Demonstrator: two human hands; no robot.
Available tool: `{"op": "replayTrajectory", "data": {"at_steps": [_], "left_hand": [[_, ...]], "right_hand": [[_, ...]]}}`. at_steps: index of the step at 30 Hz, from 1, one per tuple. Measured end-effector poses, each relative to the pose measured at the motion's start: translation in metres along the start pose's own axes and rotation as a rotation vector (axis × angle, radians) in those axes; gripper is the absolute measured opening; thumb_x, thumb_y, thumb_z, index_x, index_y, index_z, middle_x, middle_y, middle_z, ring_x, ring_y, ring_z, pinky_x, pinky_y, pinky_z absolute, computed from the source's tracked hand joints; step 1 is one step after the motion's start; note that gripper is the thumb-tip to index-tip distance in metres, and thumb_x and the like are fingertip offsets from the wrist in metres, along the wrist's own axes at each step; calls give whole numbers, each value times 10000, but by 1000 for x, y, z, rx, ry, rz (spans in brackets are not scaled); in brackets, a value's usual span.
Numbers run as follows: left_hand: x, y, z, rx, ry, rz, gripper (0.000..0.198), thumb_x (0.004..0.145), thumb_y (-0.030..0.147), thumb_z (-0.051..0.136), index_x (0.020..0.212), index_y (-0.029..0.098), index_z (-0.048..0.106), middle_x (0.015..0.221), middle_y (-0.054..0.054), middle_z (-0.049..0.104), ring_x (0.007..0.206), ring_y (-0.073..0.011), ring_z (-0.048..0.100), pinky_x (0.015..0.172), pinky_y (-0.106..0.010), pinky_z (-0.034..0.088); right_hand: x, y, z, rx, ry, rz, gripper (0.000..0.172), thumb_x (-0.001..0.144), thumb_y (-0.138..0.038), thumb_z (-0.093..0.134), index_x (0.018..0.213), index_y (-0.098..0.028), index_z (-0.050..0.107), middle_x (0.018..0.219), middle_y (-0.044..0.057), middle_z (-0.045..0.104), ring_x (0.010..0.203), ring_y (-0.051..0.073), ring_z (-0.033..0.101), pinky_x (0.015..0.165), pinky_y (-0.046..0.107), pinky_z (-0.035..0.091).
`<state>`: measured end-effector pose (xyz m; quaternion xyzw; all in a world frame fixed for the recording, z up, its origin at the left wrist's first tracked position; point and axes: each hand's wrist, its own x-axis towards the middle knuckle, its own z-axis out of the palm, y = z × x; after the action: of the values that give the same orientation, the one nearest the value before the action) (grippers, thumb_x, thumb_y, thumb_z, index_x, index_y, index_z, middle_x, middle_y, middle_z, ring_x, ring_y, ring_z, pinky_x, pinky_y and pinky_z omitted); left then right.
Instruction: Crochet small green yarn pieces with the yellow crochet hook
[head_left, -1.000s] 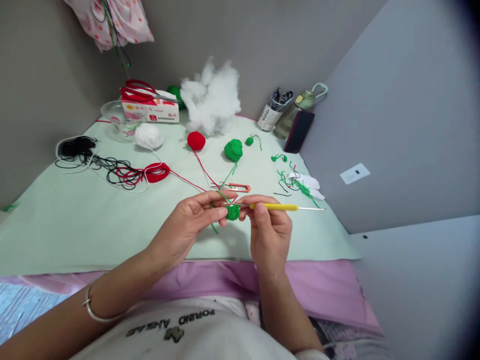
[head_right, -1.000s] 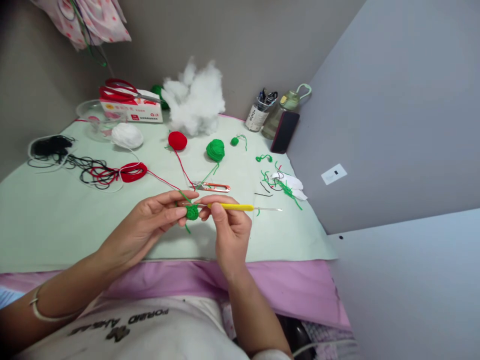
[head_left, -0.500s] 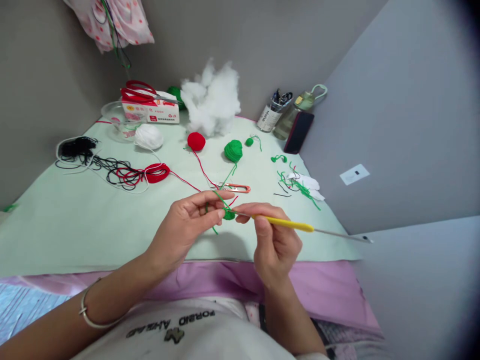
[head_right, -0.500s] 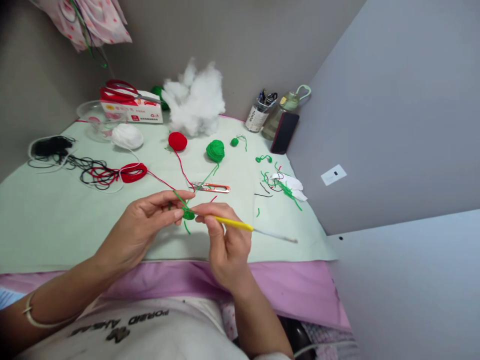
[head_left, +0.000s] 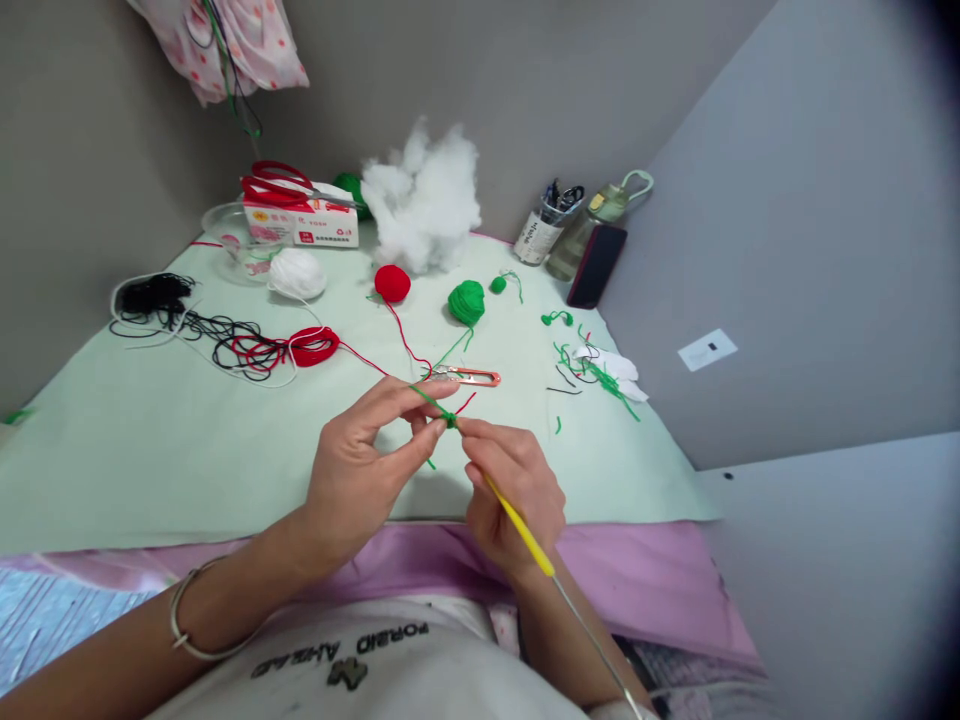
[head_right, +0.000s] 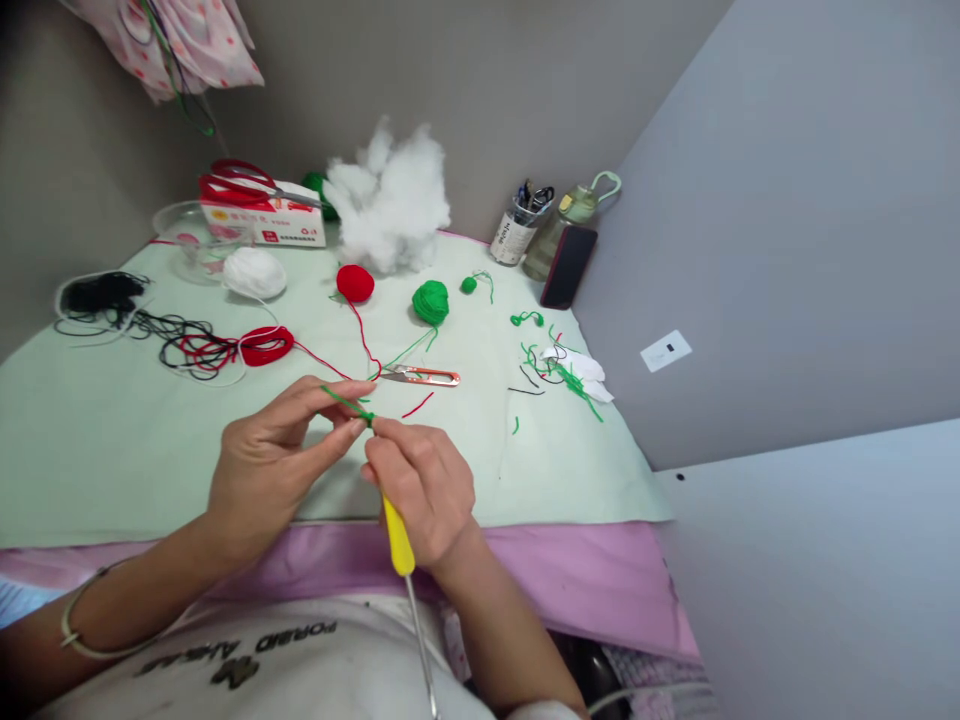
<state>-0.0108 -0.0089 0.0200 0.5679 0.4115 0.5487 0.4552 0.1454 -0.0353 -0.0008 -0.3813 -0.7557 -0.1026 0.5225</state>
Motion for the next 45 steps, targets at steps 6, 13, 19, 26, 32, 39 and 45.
{"op": "replayTrajectory", "data": {"at_steps": [6, 13, 19, 26, 32, 39, 45], "left_hand": [[2, 2, 1, 2, 18, -6, 302, 899, 147, 742, 1123, 331, 830, 876, 14, 655, 808, -142, 593, 845, -283, 503], [-1, 1, 2, 61, 54, 67, 288, 862, 117, 752, 1041, 321, 846, 892, 2, 689, 713, -137, 567, 753, -292, 507], [4, -3, -2, -188, -23, -266, 298, 868, 264, 801, 1167, 272, 811, 843, 5, 659, 786, -143, 588, 665, -236, 477], [4, -6, 1, -187, -32, -272, 300, 864, 250, 808, 1162, 280, 818, 880, 14, 657, 809, -126, 565, 783, -230, 474], [5, -11, 2, -289, -30, -304, 363, 860, 281, 816, 1222, 270, 794, 889, 6, 645, 815, -132, 575, 737, -224, 483], [8, -4, -6, -103, -60, -211, 317, 872, 228, 786, 1184, 280, 808, 863, 18, 663, 769, -121, 549, 755, -237, 481], [3, -8, 1, -113, -13, -236, 369, 857, 226, 804, 1222, 277, 793, 870, 25, 669, 741, -106, 531, 760, -229, 471]], "right_hand": [[-9, 6, 11, -40, 70, -121, 352, 955, -133, 657, 1302, -186, 665, 1118, 156, 795, 968, 244, 752, 766, 375, 652], [-18, 9, 17, 35, 112, -50, 442, 947, -115, 658, 1363, -265, 652, 1155, 112, 795, 977, 238, 759, 761, 373, 656], [-2, 5, 12, 193, 105, 150, 244, 1023, -146, 545, 1165, -262, 706, 1007, 73, 801, 922, 207, 778, 732, 365, 649], [-2, 7, 14, 274, 134, 223, 241, 1011, -98, 537, 1100, -244, 707, 941, 56, 790, 913, 197, 774, 744, 358, 648], [-10, 6, 21, 87, 109, 96, 268, 1007, -107, 557, 1163, -275, 694, 1093, 86, 793, 969, 196, 772, 736, 338, 656], [8, 4, 13, 478, 157, 459, 205, 1035, -175, 543, 1021, -250, 733, 924, 29, 790, 730, 157, 719, 671, 331, 609], [2, 7, 22, 425, 159, 387, 244, 1014, -114, 560, 1067, -258, 749, 940, 32, 761, 800, 161, 722, 713, 327, 618]]}}
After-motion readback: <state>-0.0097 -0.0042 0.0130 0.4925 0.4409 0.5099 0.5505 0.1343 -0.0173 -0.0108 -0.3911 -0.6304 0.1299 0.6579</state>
